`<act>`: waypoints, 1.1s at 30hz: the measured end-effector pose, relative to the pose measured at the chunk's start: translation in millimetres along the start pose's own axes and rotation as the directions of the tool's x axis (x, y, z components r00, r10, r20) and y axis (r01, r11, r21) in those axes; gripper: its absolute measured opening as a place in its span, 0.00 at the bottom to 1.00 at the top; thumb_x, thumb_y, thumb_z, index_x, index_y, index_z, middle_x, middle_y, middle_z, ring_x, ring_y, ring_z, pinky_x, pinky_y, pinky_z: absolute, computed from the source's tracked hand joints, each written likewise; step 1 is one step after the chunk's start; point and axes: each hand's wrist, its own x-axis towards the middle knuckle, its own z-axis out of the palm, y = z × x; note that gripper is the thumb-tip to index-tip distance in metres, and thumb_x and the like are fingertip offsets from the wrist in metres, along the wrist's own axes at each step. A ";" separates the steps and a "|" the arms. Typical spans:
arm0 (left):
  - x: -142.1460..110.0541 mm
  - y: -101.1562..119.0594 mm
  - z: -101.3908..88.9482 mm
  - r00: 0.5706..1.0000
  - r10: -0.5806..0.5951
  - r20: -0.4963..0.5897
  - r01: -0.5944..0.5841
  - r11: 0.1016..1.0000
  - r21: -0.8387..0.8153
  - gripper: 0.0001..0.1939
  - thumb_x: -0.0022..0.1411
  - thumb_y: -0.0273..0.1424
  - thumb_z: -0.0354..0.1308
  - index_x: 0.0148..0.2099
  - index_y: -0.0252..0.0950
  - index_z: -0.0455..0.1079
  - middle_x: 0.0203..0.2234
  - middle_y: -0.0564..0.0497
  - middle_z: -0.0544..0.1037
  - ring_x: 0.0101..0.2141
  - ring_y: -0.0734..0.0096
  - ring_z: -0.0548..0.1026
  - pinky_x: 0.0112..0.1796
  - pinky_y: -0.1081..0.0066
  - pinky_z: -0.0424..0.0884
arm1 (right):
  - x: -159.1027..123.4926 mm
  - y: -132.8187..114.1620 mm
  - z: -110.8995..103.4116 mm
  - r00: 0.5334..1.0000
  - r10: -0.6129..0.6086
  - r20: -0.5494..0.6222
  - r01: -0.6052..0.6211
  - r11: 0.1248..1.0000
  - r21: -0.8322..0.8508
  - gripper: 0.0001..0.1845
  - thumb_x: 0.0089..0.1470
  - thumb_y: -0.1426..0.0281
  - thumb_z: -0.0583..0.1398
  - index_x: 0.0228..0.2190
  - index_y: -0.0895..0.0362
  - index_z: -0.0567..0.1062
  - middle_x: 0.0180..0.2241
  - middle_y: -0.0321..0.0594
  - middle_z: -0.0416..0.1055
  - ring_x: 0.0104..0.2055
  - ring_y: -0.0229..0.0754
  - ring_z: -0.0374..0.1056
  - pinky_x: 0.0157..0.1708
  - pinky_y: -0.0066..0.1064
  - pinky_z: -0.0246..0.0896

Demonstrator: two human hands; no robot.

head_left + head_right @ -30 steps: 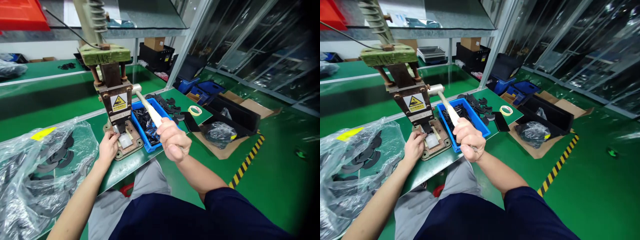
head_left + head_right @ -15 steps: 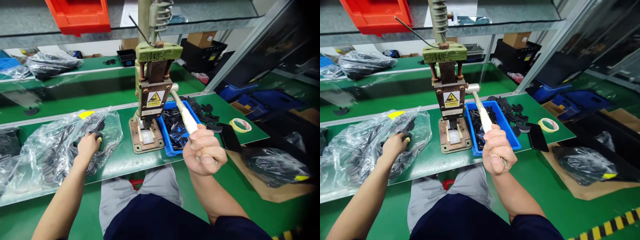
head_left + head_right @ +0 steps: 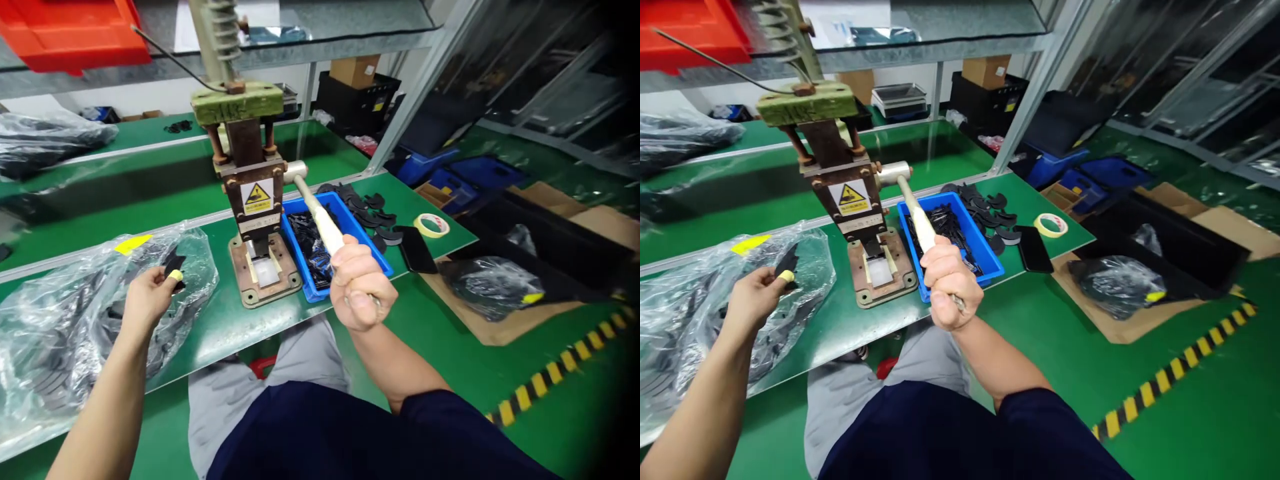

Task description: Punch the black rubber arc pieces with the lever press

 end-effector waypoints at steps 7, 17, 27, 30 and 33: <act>-38.2 84.7 70.9 0.938 0.063 0.342 0.198 0.712 -0.673 0.25 0.36 0.38 0.70 0.38 0.34 0.71 0.26 0.51 0.78 0.25 0.69 0.76 0.27 0.72 0.73 | 1.9 3.3 3.8 0.998 -0.055 -0.040 0.055 0.998 -0.002 0.11 0.53 0.67 0.55 0.20 0.53 0.62 0.19 0.30 0.64 0.29 0.41 0.67 0.45 0.49 0.68; -8.2 96.1 86.1 0.901 -0.037 0.432 0.335 0.693 -0.639 0.20 0.35 0.28 0.71 0.33 0.32 0.70 0.22 0.53 0.77 0.22 0.76 0.74 0.23 0.78 0.70 | -1.1 1.1 1.3 0.999 -0.007 -0.038 0.008 1.000 0.007 0.09 0.53 0.68 0.55 0.22 0.52 0.65 0.20 0.31 0.66 0.32 0.42 0.68 0.52 0.53 0.65; 1.0 110.3 91.0 0.867 -0.134 0.480 0.419 0.718 -0.556 0.09 0.46 0.18 0.64 0.28 0.31 0.67 0.21 0.54 0.73 0.21 0.78 0.73 0.22 0.78 0.74 | -2.8 3.7 -4.1 1.000 -0.001 -0.003 0.001 0.999 -0.035 0.09 0.53 0.66 0.56 0.22 0.51 0.64 0.20 0.31 0.64 0.32 0.43 0.68 0.52 0.53 0.66; 2.9 109.1 90.9 0.857 -0.170 0.486 0.447 0.715 -0.538 0.08 0.48 0.16 0.62 0.27 0.31 0.66 0.19 0.55 0.71 0.18 0.79 0.71 0.22 0.79 0.74 | -3.1 3.7 -5.9 1.000 0.010 0.009 -0.009 0.999 -0.045 0.10 0.53 0.66 0.56 0.22 0.51 0.64 0.19 0.32 0.63 0.32 0.43 0.68 0.52 0.53 0.66; 5.6 108.4 91.1 0.842 -0.204 0.499 0.474 0.723 -0.503 0.09 0.48 0.15 0.62 0.25 0.30 0.66 0.18 0.54 0.71 0.17 0.79 0.72 0.21 0.79 0.74 | -2.2 3.2 -4.3 1.000 0.001 0.008 0.000 0.999 -0.051 0.11 0.54 0.65 0.55 0.22 0.51 0.62 0.18 0.31 0.61 0.30 0.43 0.69 0.49 0.51 0.69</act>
